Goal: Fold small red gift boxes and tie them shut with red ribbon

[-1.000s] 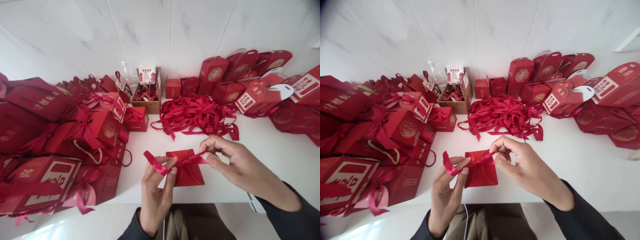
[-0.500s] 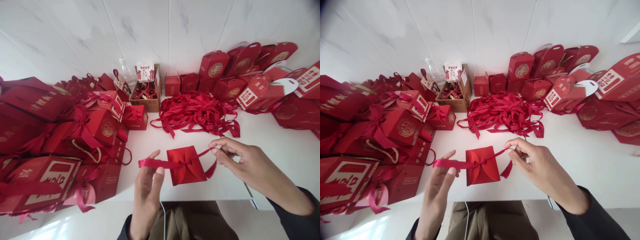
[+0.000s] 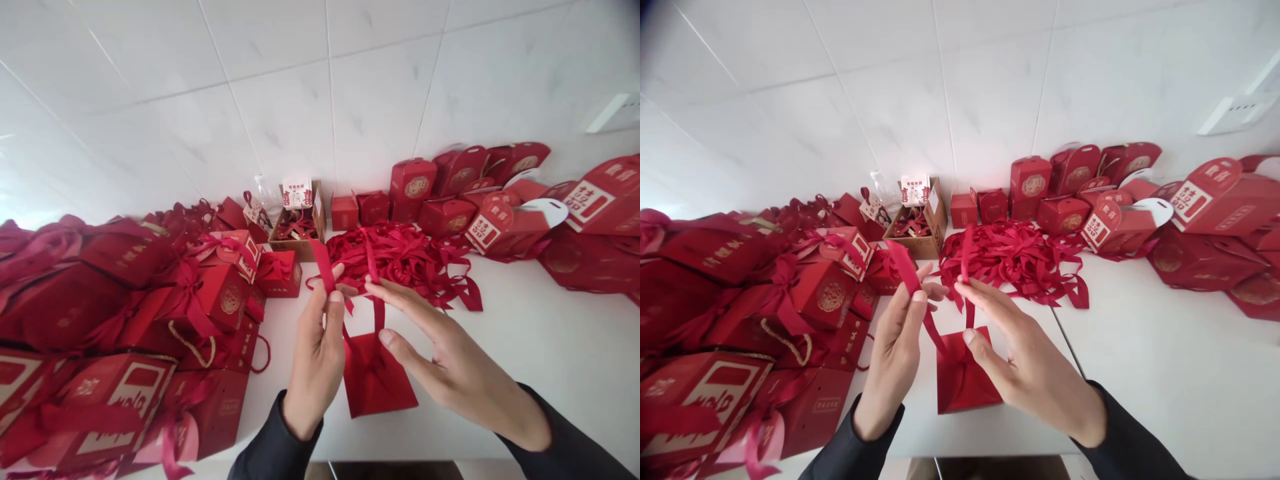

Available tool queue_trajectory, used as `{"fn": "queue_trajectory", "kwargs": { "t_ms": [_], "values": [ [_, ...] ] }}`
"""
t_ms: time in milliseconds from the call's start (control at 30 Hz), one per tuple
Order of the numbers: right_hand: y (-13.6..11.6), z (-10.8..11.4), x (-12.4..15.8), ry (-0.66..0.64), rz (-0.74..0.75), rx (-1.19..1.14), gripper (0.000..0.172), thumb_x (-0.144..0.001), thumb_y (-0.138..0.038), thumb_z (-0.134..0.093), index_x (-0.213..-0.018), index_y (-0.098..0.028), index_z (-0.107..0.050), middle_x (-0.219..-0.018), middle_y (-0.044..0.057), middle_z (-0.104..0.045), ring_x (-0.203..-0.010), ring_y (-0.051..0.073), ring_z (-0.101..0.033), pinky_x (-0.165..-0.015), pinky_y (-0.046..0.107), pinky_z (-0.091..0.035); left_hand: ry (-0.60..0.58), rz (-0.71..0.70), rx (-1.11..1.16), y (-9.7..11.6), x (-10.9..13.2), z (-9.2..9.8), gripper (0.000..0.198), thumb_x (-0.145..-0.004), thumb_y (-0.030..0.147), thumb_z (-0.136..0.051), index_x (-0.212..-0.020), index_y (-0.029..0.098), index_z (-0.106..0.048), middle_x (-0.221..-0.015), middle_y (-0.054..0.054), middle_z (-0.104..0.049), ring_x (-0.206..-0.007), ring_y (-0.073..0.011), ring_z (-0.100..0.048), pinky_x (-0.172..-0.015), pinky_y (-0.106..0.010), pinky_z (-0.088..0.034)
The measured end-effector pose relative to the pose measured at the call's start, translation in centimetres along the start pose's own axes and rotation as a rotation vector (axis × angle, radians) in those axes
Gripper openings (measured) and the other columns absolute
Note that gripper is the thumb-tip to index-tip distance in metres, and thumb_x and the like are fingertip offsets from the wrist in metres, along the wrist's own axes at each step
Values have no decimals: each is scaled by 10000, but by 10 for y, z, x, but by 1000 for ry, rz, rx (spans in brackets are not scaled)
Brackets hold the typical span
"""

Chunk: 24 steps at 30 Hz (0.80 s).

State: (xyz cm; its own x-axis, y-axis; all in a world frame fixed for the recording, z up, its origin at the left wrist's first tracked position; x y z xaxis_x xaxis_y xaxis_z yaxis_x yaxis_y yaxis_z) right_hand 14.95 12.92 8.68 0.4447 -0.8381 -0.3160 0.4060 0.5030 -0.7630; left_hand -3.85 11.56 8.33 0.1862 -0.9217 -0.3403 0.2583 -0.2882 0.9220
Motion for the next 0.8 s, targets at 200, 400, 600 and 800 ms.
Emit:
{"fn": "queue_trajectory", "kwargs": {
  "t_ms": [200,400,600,800],
  "values": [
    [-6,2,-6,9,22,1,479,-1086,-429,-527,-1555,-336,-493,-1613,10,-526,-1506,243,-450,-1246,454,-397,-21,-11,35,-1,-7,-7,348,-1084,434,-457,-1212,200,-680,-981,-73,-770,-895,-183,-712,-875,-331,-553],
    [24,10,10,-20,-362,-208,479,-1028,-598,-583,-1397,-299,-648,-1442,101,-669,-1297,320,-650,-1083,492,-542,-23,262,-227,-28,26,17,502,-1027,554,-518,-1357,183,-597,-1035,-103,-728,-898,-224,-684,-835,-390,-548],
    [36,14,25,-22,-519,-308,483,-960,-635,-669,-1268,-265,-712,-1287,114,-742,-1173,336,-709,-1022,483,-571,42,185,-470,-32,77,37,595,-1028,445,-559,-1573,283,-384,-1556,-177,-489,-1402,-341,-514,-1096,-574,-453],
    [28,1,30,-99,-497,-325,434,-984,-616,-649,-1301,-324,-689,-1362,69,-711,-1293,317,-654,-1060,451,-562,-204,106,-445,-25,79,31,146,-1007,339,-594,-975,268,-717,-1291,-117,-667,-1231,-315,-653,-973,-492,-566]
  ]
}}
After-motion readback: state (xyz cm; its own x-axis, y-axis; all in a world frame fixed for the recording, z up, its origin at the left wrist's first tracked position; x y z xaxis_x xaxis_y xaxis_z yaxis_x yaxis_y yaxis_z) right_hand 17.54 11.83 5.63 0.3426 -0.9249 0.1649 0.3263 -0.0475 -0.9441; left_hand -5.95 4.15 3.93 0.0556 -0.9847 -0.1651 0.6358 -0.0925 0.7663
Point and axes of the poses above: each hand's wrist, its own x-axis away from the middle knuckle, its own z-axis out of the back of the hand, y = z × x, the point moved 1 cm from there along -x, towards the middle knuckle
